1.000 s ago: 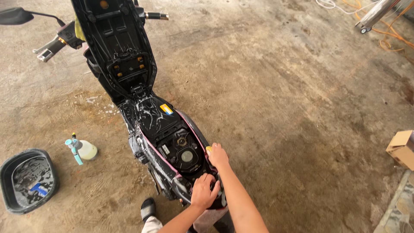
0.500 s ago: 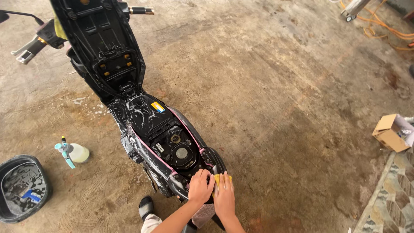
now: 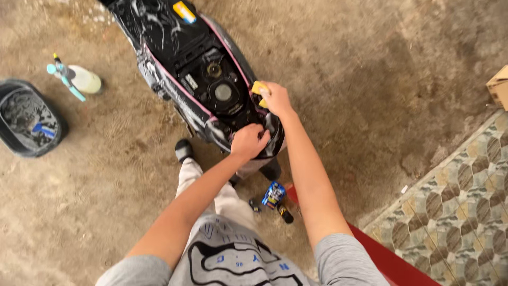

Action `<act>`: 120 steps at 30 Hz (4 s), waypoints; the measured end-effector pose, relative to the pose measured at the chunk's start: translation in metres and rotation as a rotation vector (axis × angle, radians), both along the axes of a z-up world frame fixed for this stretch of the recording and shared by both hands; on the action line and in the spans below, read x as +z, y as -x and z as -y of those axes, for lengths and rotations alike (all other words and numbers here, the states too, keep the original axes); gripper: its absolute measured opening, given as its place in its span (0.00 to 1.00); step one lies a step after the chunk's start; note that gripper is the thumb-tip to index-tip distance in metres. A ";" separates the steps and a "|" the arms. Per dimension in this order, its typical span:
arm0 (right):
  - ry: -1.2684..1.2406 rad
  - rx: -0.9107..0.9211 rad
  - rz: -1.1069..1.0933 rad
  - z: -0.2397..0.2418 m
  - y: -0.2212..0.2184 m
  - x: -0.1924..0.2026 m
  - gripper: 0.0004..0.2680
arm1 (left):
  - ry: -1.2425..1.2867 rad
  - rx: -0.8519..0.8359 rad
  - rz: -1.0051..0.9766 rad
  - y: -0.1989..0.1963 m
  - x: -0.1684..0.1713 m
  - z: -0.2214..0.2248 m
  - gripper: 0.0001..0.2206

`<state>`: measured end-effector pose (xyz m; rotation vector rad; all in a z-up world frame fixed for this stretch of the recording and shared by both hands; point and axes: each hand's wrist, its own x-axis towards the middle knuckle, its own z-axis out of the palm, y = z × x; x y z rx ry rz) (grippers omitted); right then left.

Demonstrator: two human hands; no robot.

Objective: The person sprays a cleaning solution onto a black scooter with pink accents using a handheld pump sprayer. They then use a yellow sponge to scrub the scooter's body panels, including the seat area and side panels, repeatedly dipping the sponge into a bucket of soapy water to rinse it.

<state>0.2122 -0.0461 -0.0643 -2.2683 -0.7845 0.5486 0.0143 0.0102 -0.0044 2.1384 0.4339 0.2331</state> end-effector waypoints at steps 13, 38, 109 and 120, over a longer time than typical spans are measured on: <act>0.008 -0.137 0.330 0.097 0.182 0.061 0.17 | 0.010 -0.050 0.006 0.011 0.002 0.002 0.12; 0.162 -0.123 0.451 0.070 0.115 0.074 0.13 | 0.123 -0.218 -0.070 0.007 -0.017 -0.017 0.11; -0.446 0.357 0.177 0.115 0.049 0.025 0.14 | -0.098 0.530 0.025 -0.020 0.018 0.028 0.08; -0.281 0.109 -0.033 0.043 -0.015 -0.054 0.18 | -0.208 0.513 0.066 -0.022 0.016 0.032 0.07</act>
